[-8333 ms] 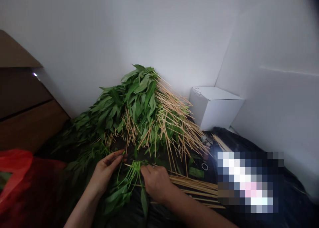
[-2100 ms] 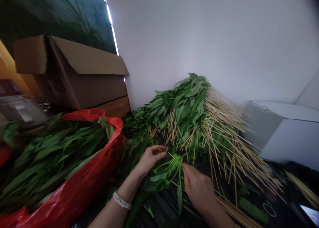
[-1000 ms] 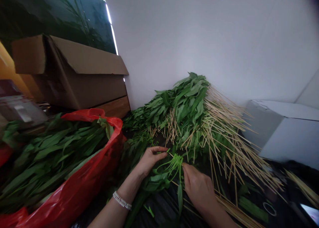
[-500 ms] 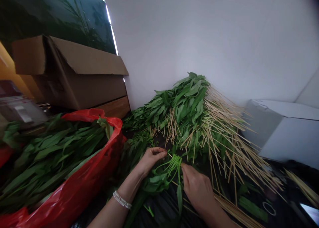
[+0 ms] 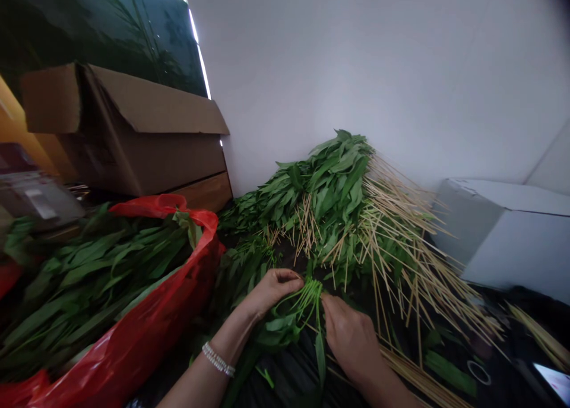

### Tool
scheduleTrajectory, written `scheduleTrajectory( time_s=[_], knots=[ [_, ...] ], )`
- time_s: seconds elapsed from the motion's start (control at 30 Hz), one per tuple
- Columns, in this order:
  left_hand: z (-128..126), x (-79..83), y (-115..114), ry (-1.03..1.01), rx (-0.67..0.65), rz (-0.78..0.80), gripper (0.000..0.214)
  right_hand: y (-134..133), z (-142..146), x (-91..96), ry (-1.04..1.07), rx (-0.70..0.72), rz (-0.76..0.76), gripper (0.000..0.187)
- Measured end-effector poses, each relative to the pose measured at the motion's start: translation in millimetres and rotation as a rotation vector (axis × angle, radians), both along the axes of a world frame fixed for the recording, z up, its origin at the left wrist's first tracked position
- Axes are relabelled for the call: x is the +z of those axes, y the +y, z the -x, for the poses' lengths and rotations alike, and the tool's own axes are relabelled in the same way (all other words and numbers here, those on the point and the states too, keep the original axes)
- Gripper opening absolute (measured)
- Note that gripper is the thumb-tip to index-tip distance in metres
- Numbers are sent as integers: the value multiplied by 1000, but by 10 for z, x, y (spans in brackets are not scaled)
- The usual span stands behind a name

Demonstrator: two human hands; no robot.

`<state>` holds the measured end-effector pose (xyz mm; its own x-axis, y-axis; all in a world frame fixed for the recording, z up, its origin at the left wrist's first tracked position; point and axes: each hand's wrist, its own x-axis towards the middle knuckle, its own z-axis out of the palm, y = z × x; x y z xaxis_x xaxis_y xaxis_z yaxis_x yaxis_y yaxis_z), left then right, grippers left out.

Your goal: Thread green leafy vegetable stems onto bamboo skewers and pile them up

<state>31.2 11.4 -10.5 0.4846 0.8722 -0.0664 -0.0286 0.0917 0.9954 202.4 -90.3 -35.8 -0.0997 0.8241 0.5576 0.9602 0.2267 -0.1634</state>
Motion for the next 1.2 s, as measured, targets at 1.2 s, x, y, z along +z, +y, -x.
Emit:
scheduleTrajectory(
  time_s=[1.2],
  knots=[
    [-12,76,17,37,157,-145,30,24,-38,-26,49,-6,-70,31]
  ],
)
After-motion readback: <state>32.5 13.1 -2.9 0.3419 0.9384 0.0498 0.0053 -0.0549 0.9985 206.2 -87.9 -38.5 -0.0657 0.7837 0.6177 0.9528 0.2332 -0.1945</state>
